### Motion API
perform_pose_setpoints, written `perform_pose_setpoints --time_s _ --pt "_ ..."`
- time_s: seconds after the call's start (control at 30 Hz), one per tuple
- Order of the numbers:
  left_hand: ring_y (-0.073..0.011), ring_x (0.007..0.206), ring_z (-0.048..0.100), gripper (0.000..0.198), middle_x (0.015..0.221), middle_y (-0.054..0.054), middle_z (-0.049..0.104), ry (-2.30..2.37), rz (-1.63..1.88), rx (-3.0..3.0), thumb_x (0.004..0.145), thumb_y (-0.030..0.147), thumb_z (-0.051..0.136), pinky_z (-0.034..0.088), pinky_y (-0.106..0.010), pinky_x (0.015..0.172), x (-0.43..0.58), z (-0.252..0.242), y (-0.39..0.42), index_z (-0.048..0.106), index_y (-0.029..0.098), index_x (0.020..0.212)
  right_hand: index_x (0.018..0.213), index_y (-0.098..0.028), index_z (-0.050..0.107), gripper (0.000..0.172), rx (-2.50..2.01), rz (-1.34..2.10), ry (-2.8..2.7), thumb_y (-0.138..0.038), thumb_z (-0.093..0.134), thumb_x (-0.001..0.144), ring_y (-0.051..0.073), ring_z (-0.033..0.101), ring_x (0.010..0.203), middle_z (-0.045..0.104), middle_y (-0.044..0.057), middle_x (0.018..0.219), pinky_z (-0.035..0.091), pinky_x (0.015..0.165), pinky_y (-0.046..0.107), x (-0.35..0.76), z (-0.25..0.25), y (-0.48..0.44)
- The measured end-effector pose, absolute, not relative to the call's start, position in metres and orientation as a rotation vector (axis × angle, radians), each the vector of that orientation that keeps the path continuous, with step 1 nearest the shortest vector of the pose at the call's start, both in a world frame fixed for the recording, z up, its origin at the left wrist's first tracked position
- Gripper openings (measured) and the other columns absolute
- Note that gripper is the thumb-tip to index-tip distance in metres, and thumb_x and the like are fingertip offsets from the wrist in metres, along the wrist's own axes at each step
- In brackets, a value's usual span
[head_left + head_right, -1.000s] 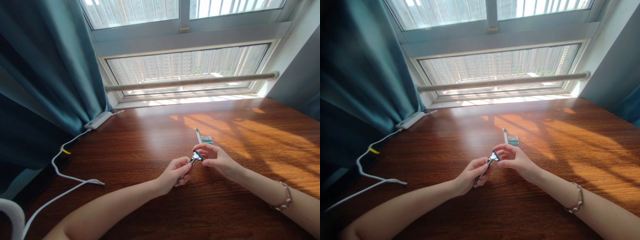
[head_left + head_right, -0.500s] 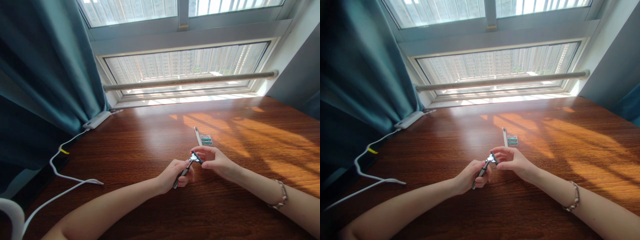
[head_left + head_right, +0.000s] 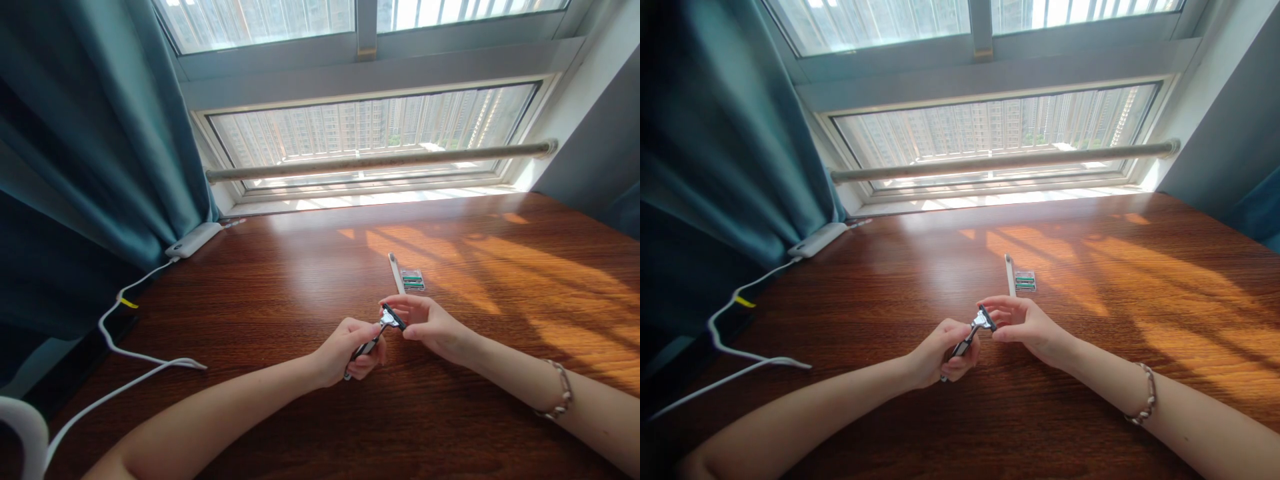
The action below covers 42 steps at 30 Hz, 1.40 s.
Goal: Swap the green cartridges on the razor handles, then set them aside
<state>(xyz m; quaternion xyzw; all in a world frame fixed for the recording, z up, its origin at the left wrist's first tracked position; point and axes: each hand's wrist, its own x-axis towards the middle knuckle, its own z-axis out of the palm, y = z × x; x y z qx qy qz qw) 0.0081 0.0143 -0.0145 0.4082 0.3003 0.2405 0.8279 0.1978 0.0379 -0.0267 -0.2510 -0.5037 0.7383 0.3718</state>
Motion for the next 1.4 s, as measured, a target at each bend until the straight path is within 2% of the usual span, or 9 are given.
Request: perform_pose_setpoints --time_s 0.83,1.17,1.4 --pt "-0.0015 0.029 0.016 0.045 0.033 0.009 0.026 0.775 0.499 0.874 0.076 0.050 0.049 0.009 -0.017 0.031 0.0100 -0.0072 0.0134 0.055 0.009 0.058 0.106 -0.024 0.059 0.047 -0.628 1.910 -1.240 -0.019 0.073 0.061 0.014 0.055 0.087 0.062 0.003 0.098 0.042 0.072 0.026 0.1984 -0.0324 0.0406" --pt "-0.0021 0.028 0.017 0.044 0.033 0.009 0.026 0.741 0.536 0.871 0.080 0.046 0.045 0.009 -0.017 0.030 0.0089 -0.0097 0.0136 0.056 0.009 0.059 0.106 -0.024 0.059 0.043 -0.635 1.898 -1.180 -0.019 0.071 0.065 0.014 0.056 0.090 0.063 0.004 0.100 0.040 0.082 0.029 0.1975 -0.0301 0.0399" --pt "-0.0021 0.028 0.016 0.047 0.034 0.009 0.024 0.686 0.568 0.844 0.083 0.046 0.039 0.009 -0.016 0.030 0.0079 -0.0145 0.0143 0.055 0.009 0.059 0.108 -0.023 0.059 0.040 -0.600 1.968 -1.117 -0.022 0.069 0.069 0.014 0.057 0.089 0.064 0.005 0.100 0.041 0.078 0.026 0.1978 -0.0307 0.0397"
